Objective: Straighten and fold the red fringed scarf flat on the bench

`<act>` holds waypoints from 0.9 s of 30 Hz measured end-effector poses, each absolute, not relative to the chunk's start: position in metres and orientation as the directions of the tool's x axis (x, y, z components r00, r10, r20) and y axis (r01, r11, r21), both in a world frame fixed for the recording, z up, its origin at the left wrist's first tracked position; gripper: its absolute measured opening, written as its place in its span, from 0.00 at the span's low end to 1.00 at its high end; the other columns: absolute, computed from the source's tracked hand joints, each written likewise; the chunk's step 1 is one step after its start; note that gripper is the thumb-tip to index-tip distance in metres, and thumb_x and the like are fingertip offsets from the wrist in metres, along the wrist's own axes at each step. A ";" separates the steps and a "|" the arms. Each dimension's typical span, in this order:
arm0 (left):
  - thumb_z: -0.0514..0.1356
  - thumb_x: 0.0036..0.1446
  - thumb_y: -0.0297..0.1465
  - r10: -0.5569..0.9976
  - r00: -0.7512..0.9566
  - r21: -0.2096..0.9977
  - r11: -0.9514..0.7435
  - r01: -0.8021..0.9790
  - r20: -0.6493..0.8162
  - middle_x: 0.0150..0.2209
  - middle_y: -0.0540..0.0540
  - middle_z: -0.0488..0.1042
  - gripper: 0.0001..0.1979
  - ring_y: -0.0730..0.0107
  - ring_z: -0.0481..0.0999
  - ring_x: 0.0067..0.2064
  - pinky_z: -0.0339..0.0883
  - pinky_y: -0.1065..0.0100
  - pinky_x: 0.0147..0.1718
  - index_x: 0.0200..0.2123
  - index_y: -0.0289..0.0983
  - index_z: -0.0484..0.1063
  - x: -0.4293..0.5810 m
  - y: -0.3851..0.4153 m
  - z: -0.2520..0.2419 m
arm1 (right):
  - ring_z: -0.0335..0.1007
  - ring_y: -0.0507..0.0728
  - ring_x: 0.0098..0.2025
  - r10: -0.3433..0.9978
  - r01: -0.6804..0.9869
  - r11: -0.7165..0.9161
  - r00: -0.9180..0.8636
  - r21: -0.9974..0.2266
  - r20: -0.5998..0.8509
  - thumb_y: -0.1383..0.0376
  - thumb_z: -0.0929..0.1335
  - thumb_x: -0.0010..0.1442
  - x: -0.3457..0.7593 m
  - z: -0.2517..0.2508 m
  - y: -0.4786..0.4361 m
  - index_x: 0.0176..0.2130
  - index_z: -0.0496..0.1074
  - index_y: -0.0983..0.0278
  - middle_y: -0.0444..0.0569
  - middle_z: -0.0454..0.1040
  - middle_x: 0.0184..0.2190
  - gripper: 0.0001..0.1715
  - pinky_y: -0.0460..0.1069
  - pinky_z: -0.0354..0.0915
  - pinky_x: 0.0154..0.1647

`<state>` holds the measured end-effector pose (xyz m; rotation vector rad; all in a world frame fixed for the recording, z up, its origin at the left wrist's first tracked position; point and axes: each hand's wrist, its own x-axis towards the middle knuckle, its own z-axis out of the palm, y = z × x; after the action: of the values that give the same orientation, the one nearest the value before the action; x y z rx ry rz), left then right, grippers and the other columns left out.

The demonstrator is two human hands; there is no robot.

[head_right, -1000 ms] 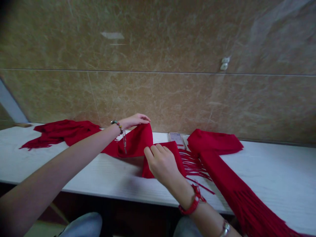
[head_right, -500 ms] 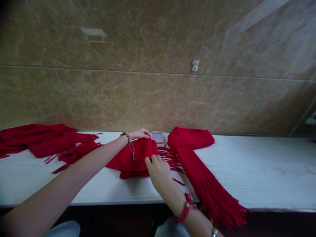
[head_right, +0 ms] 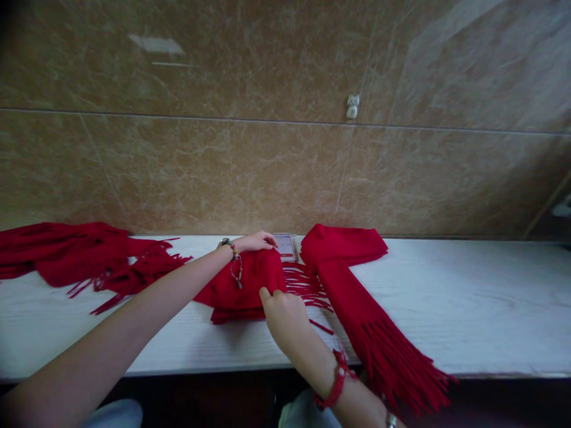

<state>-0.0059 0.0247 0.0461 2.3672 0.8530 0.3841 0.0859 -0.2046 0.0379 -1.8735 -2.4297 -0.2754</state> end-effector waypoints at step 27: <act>0.46 0.61 0.45 0.694 0.720 0.224 -0.701 0.677 -0.002 0.64 0.38 0.41 0.30 0.50 0.41 0.64 0.40 0.47 0.56 0.63 0.42 0.43 -0.018 -0.030 0.016 | 0.56 0.60 0.58 0.886 0.874 0.414 -0.451 0.254 0.107 0.78 0.56 0.57 0.099 0.016 -0.196 0.55 0.61 0.72 0.60 0.62 0.56 0.26 0.56 0.61 0.52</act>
<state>-0.0185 -0.0299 0.0157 2.7158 1.0961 0.1225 0.0992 -0.1960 0.0159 -1.6684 -2.6778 -0.4377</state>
